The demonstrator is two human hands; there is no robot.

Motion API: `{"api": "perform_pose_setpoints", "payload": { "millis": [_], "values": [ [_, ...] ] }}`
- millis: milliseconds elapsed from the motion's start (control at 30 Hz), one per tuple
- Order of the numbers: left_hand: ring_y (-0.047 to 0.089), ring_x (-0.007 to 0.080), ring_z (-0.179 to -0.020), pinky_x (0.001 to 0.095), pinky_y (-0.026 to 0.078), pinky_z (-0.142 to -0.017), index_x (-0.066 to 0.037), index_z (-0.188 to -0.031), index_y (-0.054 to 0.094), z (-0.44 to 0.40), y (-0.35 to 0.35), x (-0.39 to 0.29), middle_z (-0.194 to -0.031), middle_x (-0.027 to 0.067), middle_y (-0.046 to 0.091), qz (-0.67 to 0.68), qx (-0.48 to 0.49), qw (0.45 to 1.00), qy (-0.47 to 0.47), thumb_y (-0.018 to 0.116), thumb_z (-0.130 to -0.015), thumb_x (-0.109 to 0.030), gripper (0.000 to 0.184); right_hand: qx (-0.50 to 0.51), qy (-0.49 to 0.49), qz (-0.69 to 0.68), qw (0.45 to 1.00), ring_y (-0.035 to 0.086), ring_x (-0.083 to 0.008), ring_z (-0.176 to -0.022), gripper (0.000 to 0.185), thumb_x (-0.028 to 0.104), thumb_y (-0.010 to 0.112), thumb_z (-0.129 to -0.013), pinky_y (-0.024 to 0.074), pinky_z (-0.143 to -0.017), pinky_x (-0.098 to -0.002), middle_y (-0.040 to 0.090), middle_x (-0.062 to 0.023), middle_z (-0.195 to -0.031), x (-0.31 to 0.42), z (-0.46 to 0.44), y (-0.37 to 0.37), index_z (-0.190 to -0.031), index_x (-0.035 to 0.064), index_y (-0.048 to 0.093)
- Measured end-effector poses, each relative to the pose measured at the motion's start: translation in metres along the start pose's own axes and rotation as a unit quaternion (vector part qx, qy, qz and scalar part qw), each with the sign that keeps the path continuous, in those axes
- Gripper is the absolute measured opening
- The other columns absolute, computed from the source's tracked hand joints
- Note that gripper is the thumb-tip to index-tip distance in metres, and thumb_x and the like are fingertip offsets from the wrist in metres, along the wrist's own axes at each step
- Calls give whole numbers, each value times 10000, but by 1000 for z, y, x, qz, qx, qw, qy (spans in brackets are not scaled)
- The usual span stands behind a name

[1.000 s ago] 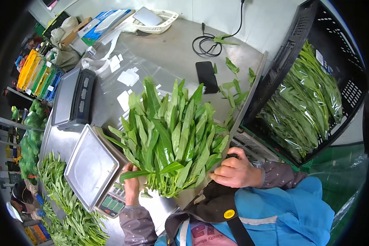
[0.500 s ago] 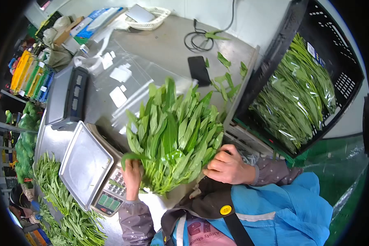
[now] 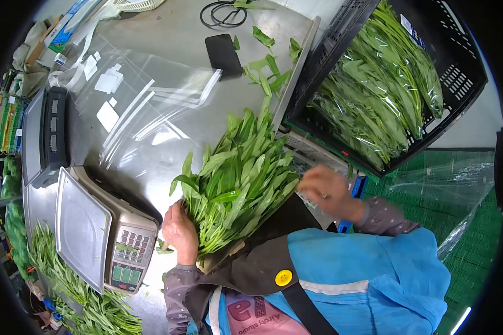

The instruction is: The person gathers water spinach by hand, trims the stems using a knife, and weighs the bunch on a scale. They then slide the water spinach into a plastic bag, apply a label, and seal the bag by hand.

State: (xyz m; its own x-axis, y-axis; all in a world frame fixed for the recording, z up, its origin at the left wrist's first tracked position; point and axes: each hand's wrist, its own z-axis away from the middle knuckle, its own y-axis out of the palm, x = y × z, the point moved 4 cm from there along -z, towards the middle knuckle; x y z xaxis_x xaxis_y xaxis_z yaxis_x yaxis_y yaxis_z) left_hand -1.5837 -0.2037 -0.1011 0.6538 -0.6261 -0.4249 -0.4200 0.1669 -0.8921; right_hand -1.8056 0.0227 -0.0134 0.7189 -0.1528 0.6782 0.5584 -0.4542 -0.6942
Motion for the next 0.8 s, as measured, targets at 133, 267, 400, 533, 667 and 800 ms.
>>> {"api": "perform_pose_setpoints", "payload": {
  "millis": [133, 267, 400, 533, 667, 800],
  "values": [
    [612, 305, -743, 374, 468, -635, -48, -925, 628, -1, -1, -3, -840, 116, 640, -8, 20, 1000, -20, 524, -792, 10, 179, 50, 222, -106, 968, 553, -222, -679, 157, 132, 636, -773, 448, -600, -294, 566, -87, -875, -26, -19, -12, -894, 32, 621],
    [584, 303, -718, 387, 451, -618, -31, -922, 631, 0, -1, -3, -796, 131, 617, -7, 0, 1000, -5, 528, -756, 38, 207, 186, 149, -84, 968, 555, -228, -669, 168, 190, 622, -787, 444, -624, -334, 566, -90, -866, -26, -28, 4, -882, 52, 627],
    [581, 304, -711, 391, 447, -613, -33, -909, 629, -1, -2, -5, -785, 130, 613, 11, -2, 1000, -11, 526, -753, 41, 201, 291, 141, -53, 945, 557, -273, -695, 121, 167, 596, -800, 434, -618, -369, 546, -99, -831, -31, -24, 10, -844, 55, 602],
    [573, 303, -698, 394, 442, -606, -30, -902, 621, -1, -5, -6, -762, 129, 598, 15, -10, 1000, 1, 525, -751, 43, 193, 282, 121, -33, 951, 547, -318, -720, 103, 130, 551, -818, 429, -623, -396, 523, -116, -820, -26, -19, 16, -861, 41, 521],
    [606, 304, -743, 375, 468, -639, -62, -940, 620, -1, -3, -4, -838, 117, 632, 1, 19, 1000, -13, 526, -778, 19, 204, 246, 116, -25, 962, 539, -332, -723, 120, 113, 533, -821, 427, -629, -404, 515, -125, -815, -28, -7, 23, -873, 33, 460],
    [608, 301, -741, 374, 468, -634, -56, -923, 623, -1, -2, -3, -816, 120, 632, 13, 18, 1000, -14, 529, -776, 18, 190, 227, 136, 50, 963, 548, -331, -760, 118, 76, 526, -804, 439, -605, -424, 511, -151, -835, -34, 13, 26, -863, 25, 438]
  ]
}}
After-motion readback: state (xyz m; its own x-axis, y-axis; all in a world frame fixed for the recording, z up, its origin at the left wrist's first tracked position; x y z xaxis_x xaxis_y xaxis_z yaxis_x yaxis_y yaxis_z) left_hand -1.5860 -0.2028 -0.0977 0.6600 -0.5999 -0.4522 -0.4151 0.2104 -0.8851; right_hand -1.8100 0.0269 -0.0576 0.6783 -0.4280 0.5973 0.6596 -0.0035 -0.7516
